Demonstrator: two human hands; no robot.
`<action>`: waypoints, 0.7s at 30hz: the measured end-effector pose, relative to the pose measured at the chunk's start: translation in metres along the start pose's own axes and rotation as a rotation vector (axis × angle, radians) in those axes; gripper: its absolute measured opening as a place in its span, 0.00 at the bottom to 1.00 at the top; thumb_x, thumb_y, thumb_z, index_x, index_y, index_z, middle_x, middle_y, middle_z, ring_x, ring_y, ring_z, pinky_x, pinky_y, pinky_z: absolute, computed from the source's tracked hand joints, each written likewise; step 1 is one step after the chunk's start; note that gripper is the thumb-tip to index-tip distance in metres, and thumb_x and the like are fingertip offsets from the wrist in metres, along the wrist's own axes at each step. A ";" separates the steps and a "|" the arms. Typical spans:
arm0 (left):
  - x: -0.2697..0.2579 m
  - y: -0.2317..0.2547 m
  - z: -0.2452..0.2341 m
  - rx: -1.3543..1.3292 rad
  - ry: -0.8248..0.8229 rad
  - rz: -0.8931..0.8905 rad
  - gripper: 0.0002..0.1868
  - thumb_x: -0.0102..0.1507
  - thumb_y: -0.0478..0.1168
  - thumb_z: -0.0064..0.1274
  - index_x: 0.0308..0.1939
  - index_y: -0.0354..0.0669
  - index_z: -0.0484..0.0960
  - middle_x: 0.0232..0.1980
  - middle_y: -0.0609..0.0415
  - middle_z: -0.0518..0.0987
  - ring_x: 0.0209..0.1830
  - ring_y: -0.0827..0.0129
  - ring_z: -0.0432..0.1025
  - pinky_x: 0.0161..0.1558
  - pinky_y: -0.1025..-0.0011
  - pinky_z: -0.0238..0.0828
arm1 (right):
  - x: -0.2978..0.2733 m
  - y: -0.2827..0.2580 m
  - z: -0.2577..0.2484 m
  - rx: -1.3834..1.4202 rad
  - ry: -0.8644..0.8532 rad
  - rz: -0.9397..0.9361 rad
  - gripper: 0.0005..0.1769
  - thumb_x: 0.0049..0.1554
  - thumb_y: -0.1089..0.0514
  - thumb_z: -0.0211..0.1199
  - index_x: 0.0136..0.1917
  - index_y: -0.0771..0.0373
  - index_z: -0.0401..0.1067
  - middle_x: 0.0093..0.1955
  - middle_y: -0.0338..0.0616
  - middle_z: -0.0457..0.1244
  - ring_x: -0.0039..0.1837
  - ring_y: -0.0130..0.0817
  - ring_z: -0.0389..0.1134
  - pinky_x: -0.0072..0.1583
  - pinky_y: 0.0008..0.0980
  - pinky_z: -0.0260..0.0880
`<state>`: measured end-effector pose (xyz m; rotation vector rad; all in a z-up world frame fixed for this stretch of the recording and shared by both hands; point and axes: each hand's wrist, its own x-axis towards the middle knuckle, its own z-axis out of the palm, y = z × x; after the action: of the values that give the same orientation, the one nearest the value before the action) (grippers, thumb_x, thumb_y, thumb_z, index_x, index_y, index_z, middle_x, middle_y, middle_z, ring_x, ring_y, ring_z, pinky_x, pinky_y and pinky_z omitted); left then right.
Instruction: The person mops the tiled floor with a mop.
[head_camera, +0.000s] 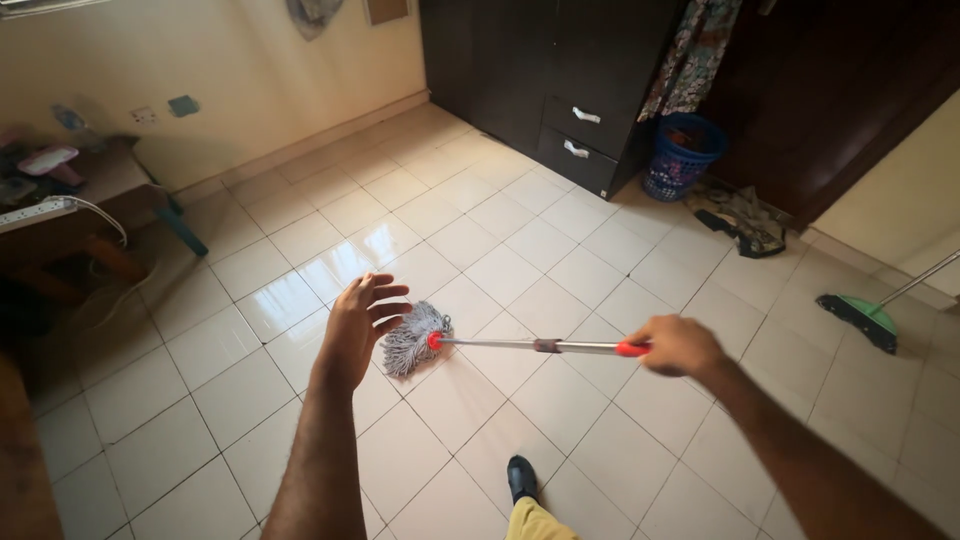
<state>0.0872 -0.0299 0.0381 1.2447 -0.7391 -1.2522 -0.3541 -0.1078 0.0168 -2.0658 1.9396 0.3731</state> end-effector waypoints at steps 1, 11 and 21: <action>0.000 -0.003 -0.005 0.000 0.001 -0.004 0.22 0.71 0.49 0.31 0.56 0.37 0.73 0.53 0.44 0.81 0.49 0.59 0.77 0.52 0.61 0.72 | -0.009 -0.019 -0.002 -0.001 -0.004 0.001 0.29 0.47 0.58 0.64 0.60 0.32 0.80 0.53 0.33 0.72 0.54 0.34 0.75 0.58 0.36 0.75; -0.010 -0.022 -0.055 -0.008 0.155 -0.055 0.22 0.71 0.49 0.32 0.57 0.36 0.73 0.52 0.43 0.81 0.49 0.58 0.77 0.52 0.60 0.71 | 0.022 -0.139 0.017 0.018 -0.096 -0.200 0.25 0.51 0.59 0.57 0.60 0.43 0.78 0.55 0.45 0.71 0.59 0.47 0.71 0.61 0.44 0.72; 0.008 -0.015 -0.112 0.031 0.414 -0.133 0.22 0.70 0.50 0.33 0.57 0.38 0.73 0.54 0.45 0.80 0.52 0.59 0.76 0.55 0.61 0.70 | 0.145 -0.223 -0.010 -0.015 -0.137 -0.250 0.20 0.54 0.58 0.57 0.60 0.49 0.77 0.54 0.49 0.71 0.59 0.49 0.72 0.61 0.47 0.73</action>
<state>0.1894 -0.0044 -0.0037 1.5369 -0.3804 -1.0409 -0.1219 -0.2324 -0.0221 -2.1959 1.5836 0.4600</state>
